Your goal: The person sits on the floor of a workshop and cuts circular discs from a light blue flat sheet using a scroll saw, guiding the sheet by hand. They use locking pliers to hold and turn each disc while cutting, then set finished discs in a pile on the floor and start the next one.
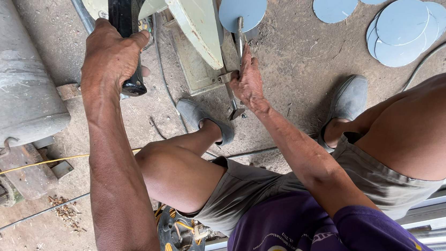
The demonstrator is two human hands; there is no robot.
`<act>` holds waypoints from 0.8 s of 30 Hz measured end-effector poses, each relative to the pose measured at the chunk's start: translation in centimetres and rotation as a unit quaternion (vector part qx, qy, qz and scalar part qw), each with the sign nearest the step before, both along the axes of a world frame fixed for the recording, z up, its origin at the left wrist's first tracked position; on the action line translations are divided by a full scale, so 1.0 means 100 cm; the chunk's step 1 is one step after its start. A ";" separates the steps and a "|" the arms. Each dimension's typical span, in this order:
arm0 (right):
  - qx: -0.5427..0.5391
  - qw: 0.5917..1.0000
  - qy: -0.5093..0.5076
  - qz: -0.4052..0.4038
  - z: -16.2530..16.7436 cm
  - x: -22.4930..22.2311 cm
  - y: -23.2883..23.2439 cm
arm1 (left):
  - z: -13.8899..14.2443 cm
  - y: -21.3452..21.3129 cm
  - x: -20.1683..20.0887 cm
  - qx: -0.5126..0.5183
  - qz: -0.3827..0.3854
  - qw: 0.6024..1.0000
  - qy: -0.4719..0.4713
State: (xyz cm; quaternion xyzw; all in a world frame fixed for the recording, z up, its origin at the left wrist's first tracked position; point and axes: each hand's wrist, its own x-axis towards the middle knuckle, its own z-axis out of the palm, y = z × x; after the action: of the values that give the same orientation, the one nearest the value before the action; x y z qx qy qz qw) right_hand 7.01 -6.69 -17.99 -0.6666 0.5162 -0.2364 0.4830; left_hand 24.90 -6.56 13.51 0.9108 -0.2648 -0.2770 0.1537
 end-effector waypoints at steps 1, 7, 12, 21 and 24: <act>0.196 0.962 -0.173 -0.084 0.000 -0.007 -0.003 | 0.000 0.000 0.000 0.004 0.003 1.000 0.001; 0.161 0.952 -0.255 0.056 0.003 -0.064 -0.039 | 0.000 0.004 0.000 -0.008 -0.004 1.000 0.017; 0.271 0.944 -0.187 0.021 -0.006 -0.038 -0.063 | 0.002 0.000 -0.001 0.002 0.023 1.000 0.015; 0.051 0.899 -0.316 0.297 0.004 -0.106 -0.076 | 0.003 0.001 0.000 -0.007 0.015 1.000 0.019; 0.095 0.944 0.001 0.315 0.043 -0.143 -0.091 | 0.005 0.005 -0.003 -0.008 -0.001 1.000 0.015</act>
State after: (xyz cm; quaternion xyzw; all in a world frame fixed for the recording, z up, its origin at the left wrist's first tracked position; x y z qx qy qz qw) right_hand -7.34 -15.81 -13.68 -0.7462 0.3006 -0.0218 0.5935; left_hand 24.58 -6.05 14.01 0.9049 -0.2660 -0.2888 0.1646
